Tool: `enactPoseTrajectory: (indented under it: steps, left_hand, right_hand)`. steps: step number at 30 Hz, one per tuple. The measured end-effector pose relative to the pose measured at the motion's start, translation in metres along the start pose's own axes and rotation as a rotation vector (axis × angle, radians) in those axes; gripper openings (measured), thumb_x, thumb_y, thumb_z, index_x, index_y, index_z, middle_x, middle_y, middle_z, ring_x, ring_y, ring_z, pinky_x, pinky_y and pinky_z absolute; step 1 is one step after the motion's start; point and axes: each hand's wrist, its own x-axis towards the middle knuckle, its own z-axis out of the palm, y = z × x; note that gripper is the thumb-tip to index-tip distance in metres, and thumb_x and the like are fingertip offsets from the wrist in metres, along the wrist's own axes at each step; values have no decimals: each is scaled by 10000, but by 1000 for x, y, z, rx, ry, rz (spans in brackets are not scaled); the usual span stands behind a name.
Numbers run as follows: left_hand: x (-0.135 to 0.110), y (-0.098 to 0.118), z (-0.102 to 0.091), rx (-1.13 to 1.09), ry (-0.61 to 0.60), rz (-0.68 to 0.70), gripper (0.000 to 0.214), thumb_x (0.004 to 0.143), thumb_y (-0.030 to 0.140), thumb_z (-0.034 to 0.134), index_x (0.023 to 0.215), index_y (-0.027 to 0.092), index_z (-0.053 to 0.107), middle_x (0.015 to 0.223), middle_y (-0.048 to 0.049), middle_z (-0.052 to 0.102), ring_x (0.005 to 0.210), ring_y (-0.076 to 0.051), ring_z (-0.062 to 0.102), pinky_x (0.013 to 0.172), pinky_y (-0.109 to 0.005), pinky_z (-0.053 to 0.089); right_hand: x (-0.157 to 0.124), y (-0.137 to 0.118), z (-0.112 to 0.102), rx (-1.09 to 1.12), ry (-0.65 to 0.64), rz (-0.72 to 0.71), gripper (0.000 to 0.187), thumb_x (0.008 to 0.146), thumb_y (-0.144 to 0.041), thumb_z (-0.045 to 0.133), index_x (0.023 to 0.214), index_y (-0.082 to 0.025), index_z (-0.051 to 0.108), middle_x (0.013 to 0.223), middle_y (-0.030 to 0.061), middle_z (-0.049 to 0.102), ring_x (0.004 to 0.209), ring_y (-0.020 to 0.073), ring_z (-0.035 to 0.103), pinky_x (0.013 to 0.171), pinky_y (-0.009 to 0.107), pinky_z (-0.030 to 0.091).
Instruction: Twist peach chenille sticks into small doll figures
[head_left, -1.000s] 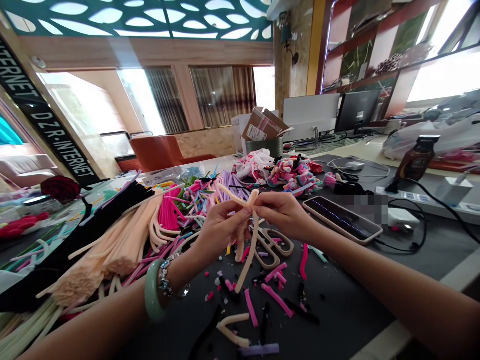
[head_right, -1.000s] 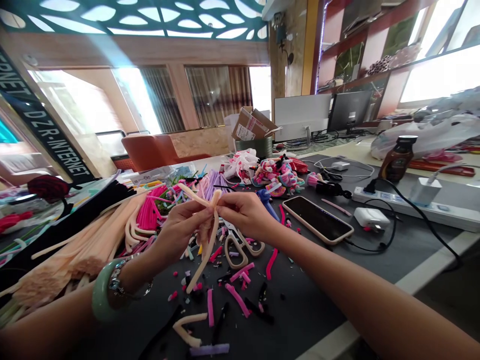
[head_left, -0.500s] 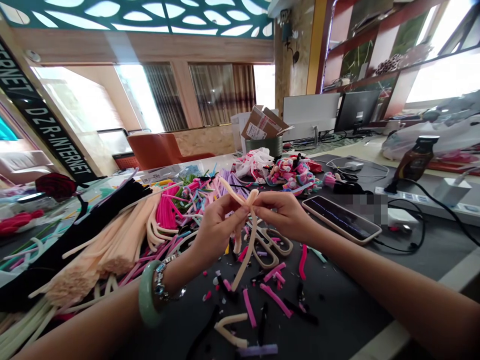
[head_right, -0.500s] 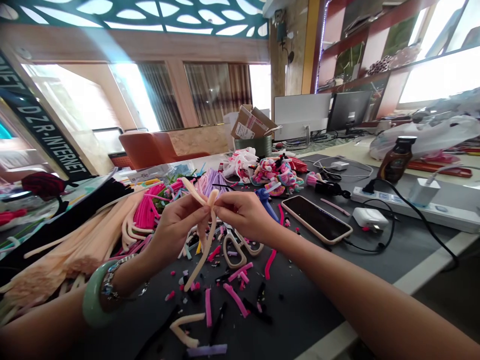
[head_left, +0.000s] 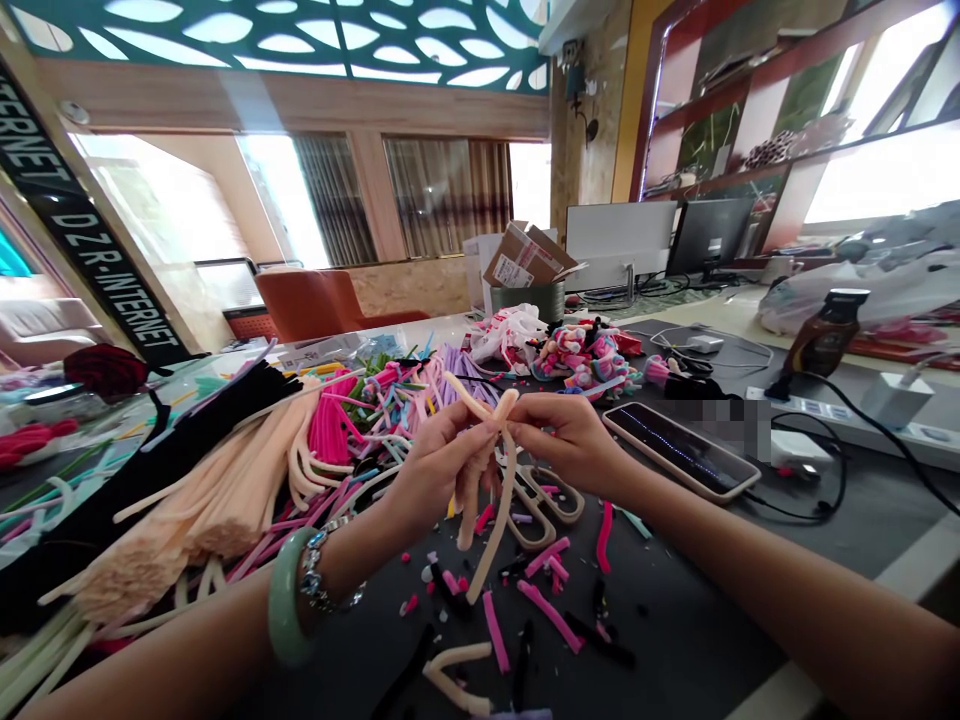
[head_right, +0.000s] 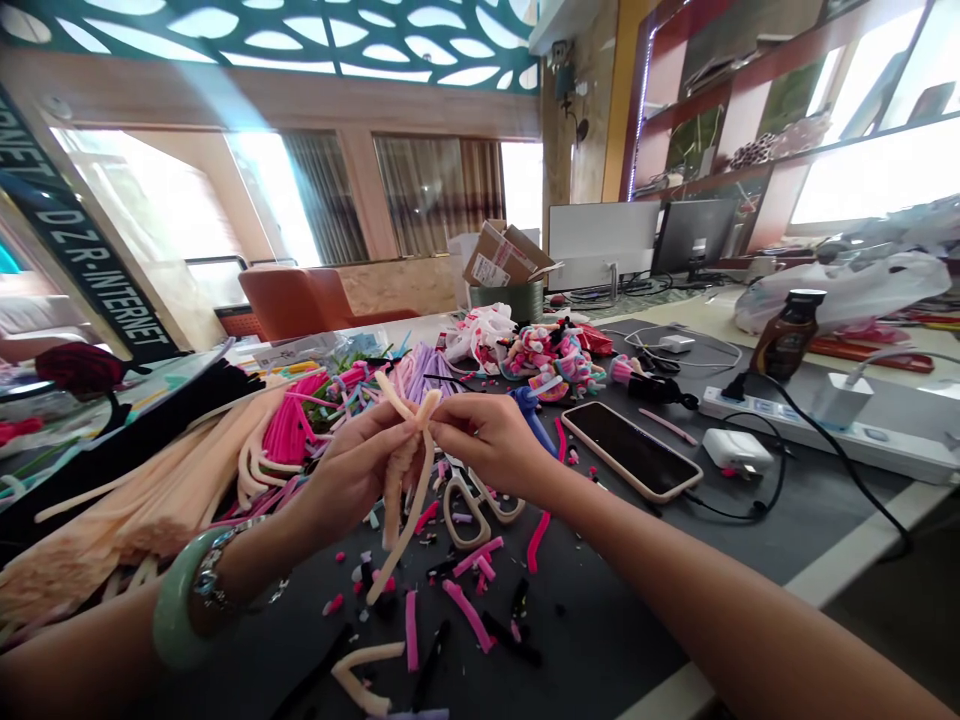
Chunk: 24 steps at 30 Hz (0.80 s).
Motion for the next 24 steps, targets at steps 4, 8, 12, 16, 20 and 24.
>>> enactPoseTrajectory:
  steps: [4,8,12,16,20,24]
  left_hand:
    - [1,-1,0,-72,-43,29,161,801,277,620,901,184,535,696,31,576,495,-85,568,453,-186,489]
    - [2,-2,0,-33,-4,65,190,770,276,666,878,166,555,717,27,570,519,-69,565,476,-167,482]
    - [3,-3,0,-4,80,80,215,748,296,695,824,164,544,661,50,548,473,-53,537,442,-150,443]
    - [3,-4,0,19,122,64,249,731,312,712,793,168,518,627,54,555,495,-74,564,448,-157,437]
    - [3,-2,-1,52,141,80,261,724,294,719,750,166,493,572,72,532,461,-63,540,444,-154,425]
    - [3,0,-1,74,163,92,271,704,284,733,735,166,492,561,78,516,453,-60,529,454,-160,427]
  right_hand:
    - [0,2,-1,39,20,49,198,817,-211,486,663,-141,589,586,-26,471,541,86,410,511,213,314]
    - [1,4,-1,99,30,92,205,819,-243,493,662,-147,584,571,-32,452,517,84,391,485,214,297]
    - [1,8,1,109,18,81,217,827,-260,500,667,-142,589,579,-28,453,521,84,394,484,214,296]
    - [-1,9,5,77,23,55,246,844,-279,497,669,-135,592,572,-30,441,522,81,379,483,212,288]
    - [-4,7,7,6,23,10,252,853,-266,488,677,-128,604,599,-17,480,544,85,389,502,215,298]
    - [-3,5,6,-40,28,-11,252,856,-253,492,669,-129,606,609,-9,514,555,90,419,517,214,316]
